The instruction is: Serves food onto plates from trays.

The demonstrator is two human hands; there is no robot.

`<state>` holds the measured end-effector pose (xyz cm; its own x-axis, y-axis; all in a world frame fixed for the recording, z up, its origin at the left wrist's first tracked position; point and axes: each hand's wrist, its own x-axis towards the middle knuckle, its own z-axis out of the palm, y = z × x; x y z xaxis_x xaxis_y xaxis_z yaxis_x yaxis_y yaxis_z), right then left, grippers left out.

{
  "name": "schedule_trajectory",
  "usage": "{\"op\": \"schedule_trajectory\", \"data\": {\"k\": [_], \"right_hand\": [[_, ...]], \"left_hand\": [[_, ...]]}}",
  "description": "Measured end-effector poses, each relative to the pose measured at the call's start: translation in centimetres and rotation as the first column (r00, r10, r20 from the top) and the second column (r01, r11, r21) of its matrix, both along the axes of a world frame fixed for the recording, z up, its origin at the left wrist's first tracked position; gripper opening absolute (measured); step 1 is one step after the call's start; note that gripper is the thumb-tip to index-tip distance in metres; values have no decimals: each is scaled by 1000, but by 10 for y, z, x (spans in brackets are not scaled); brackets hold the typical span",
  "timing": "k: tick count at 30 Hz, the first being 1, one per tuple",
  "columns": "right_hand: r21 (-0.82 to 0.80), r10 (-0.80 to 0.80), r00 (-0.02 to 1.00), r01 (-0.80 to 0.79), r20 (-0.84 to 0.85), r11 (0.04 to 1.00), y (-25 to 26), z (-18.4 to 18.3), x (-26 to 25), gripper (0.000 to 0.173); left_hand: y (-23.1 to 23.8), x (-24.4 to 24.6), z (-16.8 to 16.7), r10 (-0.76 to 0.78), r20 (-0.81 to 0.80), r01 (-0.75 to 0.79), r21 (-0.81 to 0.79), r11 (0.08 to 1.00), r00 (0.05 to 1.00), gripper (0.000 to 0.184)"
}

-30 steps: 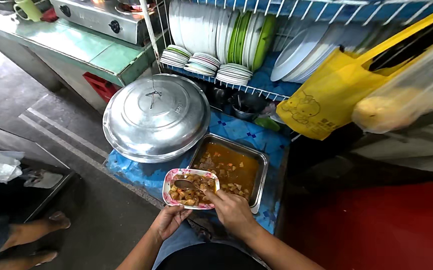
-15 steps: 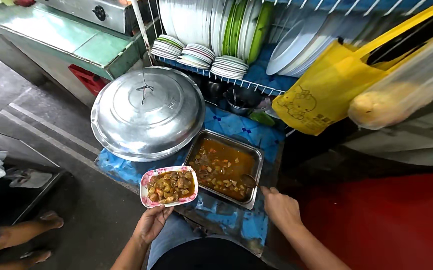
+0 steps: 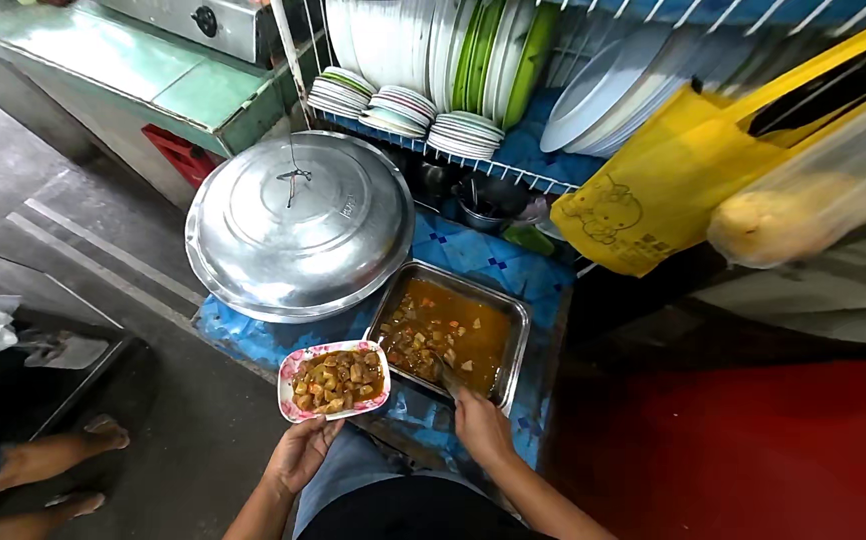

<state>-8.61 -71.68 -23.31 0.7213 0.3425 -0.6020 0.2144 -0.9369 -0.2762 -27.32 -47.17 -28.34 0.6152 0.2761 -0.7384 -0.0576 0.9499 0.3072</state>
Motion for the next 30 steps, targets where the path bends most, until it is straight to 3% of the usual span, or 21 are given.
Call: {"op": "schedule_trajectory", "data": {"k": [11,18,21,26,30], "right_hand": [[19,175,984,-175,30,984,73,8,9,42],[96,210,977,-211,21,973,67,-5,29,40],[277,157,987,-141,-38,950,48,-32,44,39],[506,-15,972,136,-235,852,35,-57,51,31],[613,-79,972,202,-222,764,24,-60,47,28]], "left_hand": [[3,-26,-1,51,2,-51,-3,999,999,22],[5,-40,-5,87,-21,-86,6,996,996,22],[5,-40,-4,84,-22,-83,16,996,996,22],[4,-31,1,90,-18,-90,-9,996,996,22],[2,-20,3,36,-14,-35,35,999,999,23]]}}
